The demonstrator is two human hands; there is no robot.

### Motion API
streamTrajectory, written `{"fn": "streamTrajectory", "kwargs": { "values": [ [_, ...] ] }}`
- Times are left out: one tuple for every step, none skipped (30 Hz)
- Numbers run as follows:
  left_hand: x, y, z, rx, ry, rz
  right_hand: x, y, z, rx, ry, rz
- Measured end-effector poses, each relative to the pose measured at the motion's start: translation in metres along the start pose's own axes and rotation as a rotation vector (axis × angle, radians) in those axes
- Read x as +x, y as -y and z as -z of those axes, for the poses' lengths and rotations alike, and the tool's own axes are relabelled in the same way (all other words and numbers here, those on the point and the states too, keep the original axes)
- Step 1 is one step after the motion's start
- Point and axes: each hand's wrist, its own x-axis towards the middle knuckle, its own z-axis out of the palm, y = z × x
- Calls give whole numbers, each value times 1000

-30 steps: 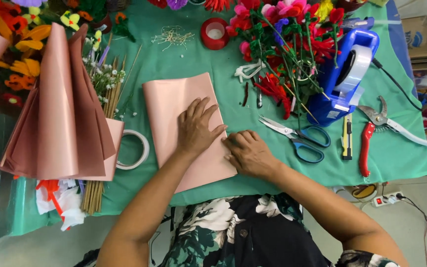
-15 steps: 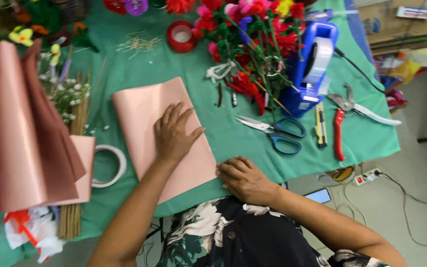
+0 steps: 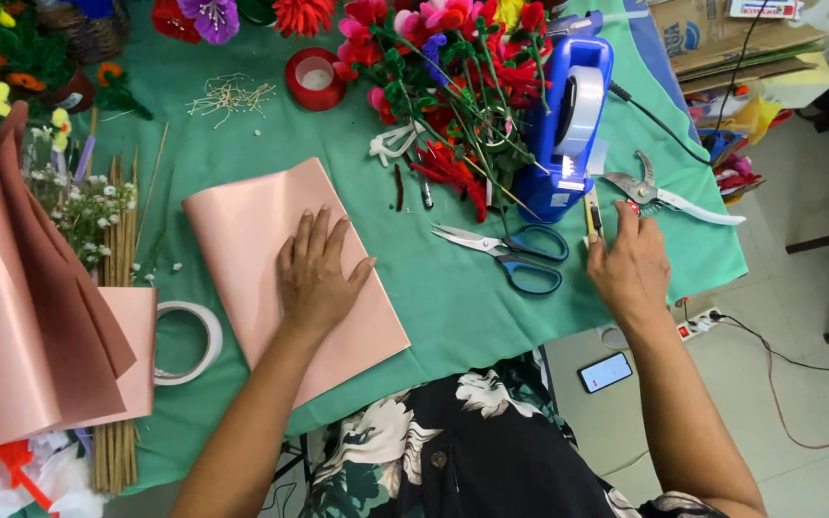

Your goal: The person folds a sheet of pink paper in half multiple times on a green table, then uses a utility knife to trim the edge. The workspace contains artificial flowers, tape, and other craft supplies.

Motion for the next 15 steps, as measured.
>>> {"fn": "streamTrajectory", "kwargs": {
  "values": [
    [0, -1, 1, 12, -7, -6, 3, 1, -3, -10, 96, -50],
    [0, -1, 1, 24, -14, -11, 6, 2, -7, -21, 192, -101],
    [0, 0, -1, 31, -11, -4, 6, 9, 0, -15, 197, -94],
    [0, 1, -2, 21, -4, -10, 7, 16, 6, -18, 223, -76],
    [-1, 2, -3, 13, 2, -12, 8, 25, 12, -20, 250, -54],
    [-1, 3, -4, 20, 5, -2, 7, 22, 10, -14, 256, -45],
    [-1, 4, -5, 3, 8, -2, 8, 20, 8, -4, 281, -63],
    [-1, 5, -6, -13, 11, -3, 9, 18, 6, 6, 306, -81],
    [-2, 5, -6, -7, 9, 10, 9, 30, 20, 10, 310, -69],
    [-2, 5, -6, 28, -1, 0, 10, 41, 34, 79, 380, -161],
    [-1, 4, -7, 61, -11, -12, 10, 52, 48, 147, 449, -256],
    [-1, 5, -8, 66, -12, -2, 8, 46, 44, 149, 452, -245],
    [-1, 5, -10, 56, 0, 14, 4, 40, 41, 154, 434, -227],
    [0, 5, -12, 47, 13, 31, 1, 33, 38, 158, 416, -209],
    [0, 6, -12, 47, 14, 36, -1, 28, 35, 158, 419, -205]
  ]
}}
